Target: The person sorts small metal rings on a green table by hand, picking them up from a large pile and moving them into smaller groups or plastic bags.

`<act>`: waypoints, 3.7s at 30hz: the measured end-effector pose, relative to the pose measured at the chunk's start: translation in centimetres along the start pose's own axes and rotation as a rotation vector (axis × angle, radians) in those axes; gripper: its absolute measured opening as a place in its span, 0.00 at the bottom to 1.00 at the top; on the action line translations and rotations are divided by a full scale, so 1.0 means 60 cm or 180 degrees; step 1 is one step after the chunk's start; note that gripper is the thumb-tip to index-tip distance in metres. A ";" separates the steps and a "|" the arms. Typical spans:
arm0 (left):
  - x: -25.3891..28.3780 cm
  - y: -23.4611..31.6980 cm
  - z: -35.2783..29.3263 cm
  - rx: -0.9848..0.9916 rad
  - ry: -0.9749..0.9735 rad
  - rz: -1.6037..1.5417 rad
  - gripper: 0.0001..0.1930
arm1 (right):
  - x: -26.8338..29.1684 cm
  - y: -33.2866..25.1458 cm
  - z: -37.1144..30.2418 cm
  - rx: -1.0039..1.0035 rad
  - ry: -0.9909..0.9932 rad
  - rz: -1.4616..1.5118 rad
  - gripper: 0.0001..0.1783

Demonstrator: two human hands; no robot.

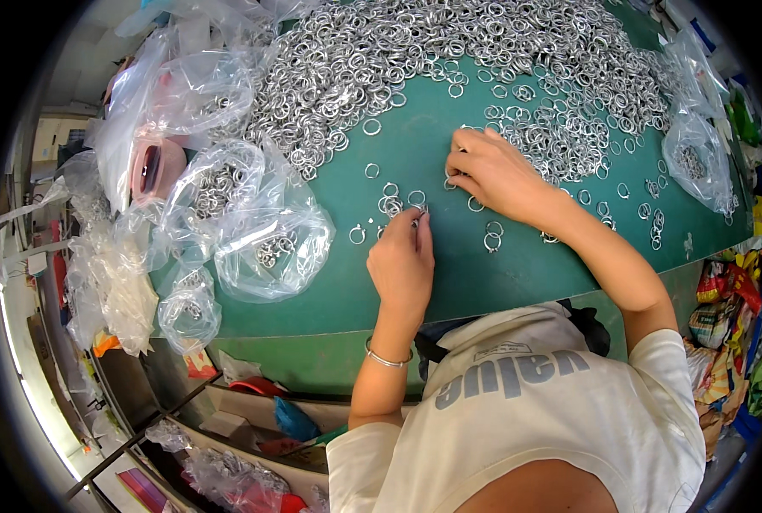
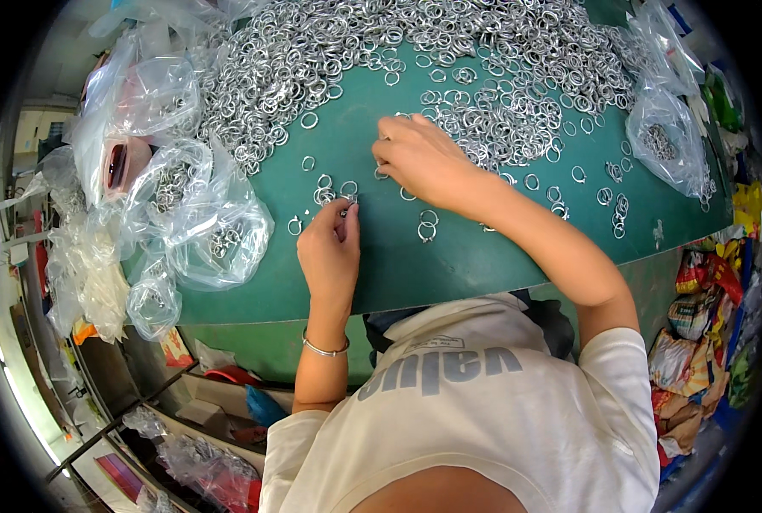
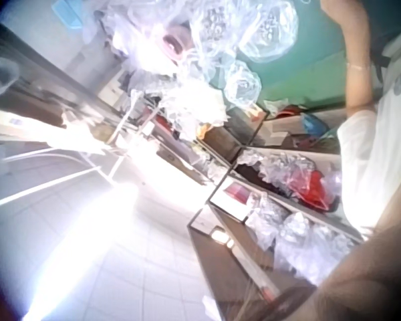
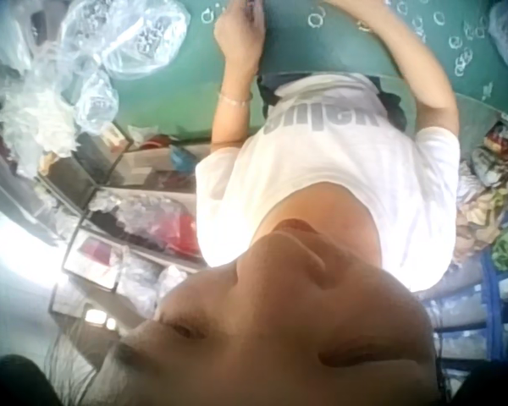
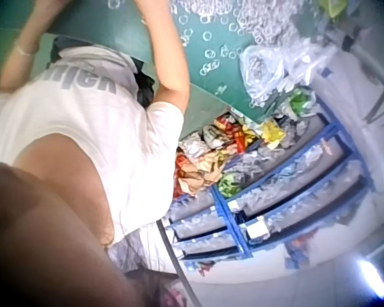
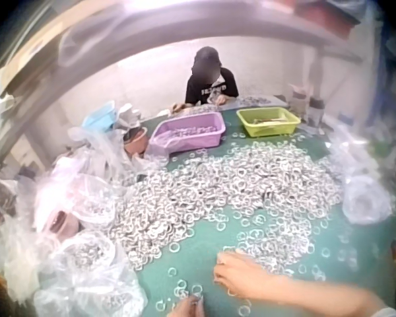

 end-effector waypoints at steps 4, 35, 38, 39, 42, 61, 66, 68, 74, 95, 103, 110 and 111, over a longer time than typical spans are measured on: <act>0.014 0.001 -0.003 0.0191 0.0164 -0.1190 0.06 | 0.021 -0.009 -0.012 -0.0187 0.0192 0.0399 0.05; 0.018 0.015 -0.038 0.0638 -0.0301 -0.2267 0.05 | 0.009 -0.069 -0.046 -0.1123 -0.0394 0.2170 0.09; 0.026 0.009 -0.047 0.0223 -0.0309 -0.1570 0.07 | 0.007 -0.060 -0.046 -0.0593 -0.0656 0.1602 0.06; 0.028 0.007 -0.048 0.0267 -0.0409 -0.1610 0.08 | 0.009 -0.059 -0.044 -0.0558 -0.0946 0.1390 0.06; 0.034 0.000 -0.050 0.0370 -0.0413 -0.1428 0.10 | 0.011 -0.056 -0.029 -0.0340 -0.1030 0.0775 0.07; 0.049 -0.046 -0.026 0.0575 -0.0041 0.0269 0.10 | 0.003 -0.060 0.005 -0.0831 -0.0754 0.1709 0.07; 0.053 -0.030 -0.024 0.0491 0.0128 0.0102 0.08 | -0.006 -0.056 -0.013 -0.0854 -0.0819 0.1841 0.06; 0.053 -0.029 -0.025 0.0347 0.0056 0.0026 0.08 | -0.004 -0.059 -0.017 -0.0756 -0.0763 0.1559 0.06; 0.046 -0.020 -0.032 0.0340 0.0057 -0.0497 0.10 | 0.009 -0.050 -0.045 -0.0373 -0.0548 0.0381 0.08; 0.005 0.051 -0.034 -0.0421 -0.0763 -0.0005 0.14 | 0.069 0.059 -0.215 -0.0713 0.0980 -0.0548 0.09; -0.023 0.075 -0.038 -0.0466 -0.0984 0.0192 0.15 | 0.094 0.038 -0.202 -0.1176 0.1575 -0.0390 0.11; -0.029 0.051 -0.030 -0.0650 -0.0165 0.0222 0.10 | 0.063 0.009 -0.186 -0.0719 0.0728 -0.0772 0.08; -0.026 0.048 -0.027 -0.0567 -0.0045 0.0165 0.09 | 0.070 0.010 -0.191 -0.0856 0.0791 -0.0918 0.06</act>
Point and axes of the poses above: each hand's wrist, its own z-axis towards the middle knuckle, its own x-axis out of the back of the hand, y = z × x, the point moved 1 cm from there along z, towards the middle knuckle, and after that the axes turned 1 degree about -x, right-handed, at the moved point
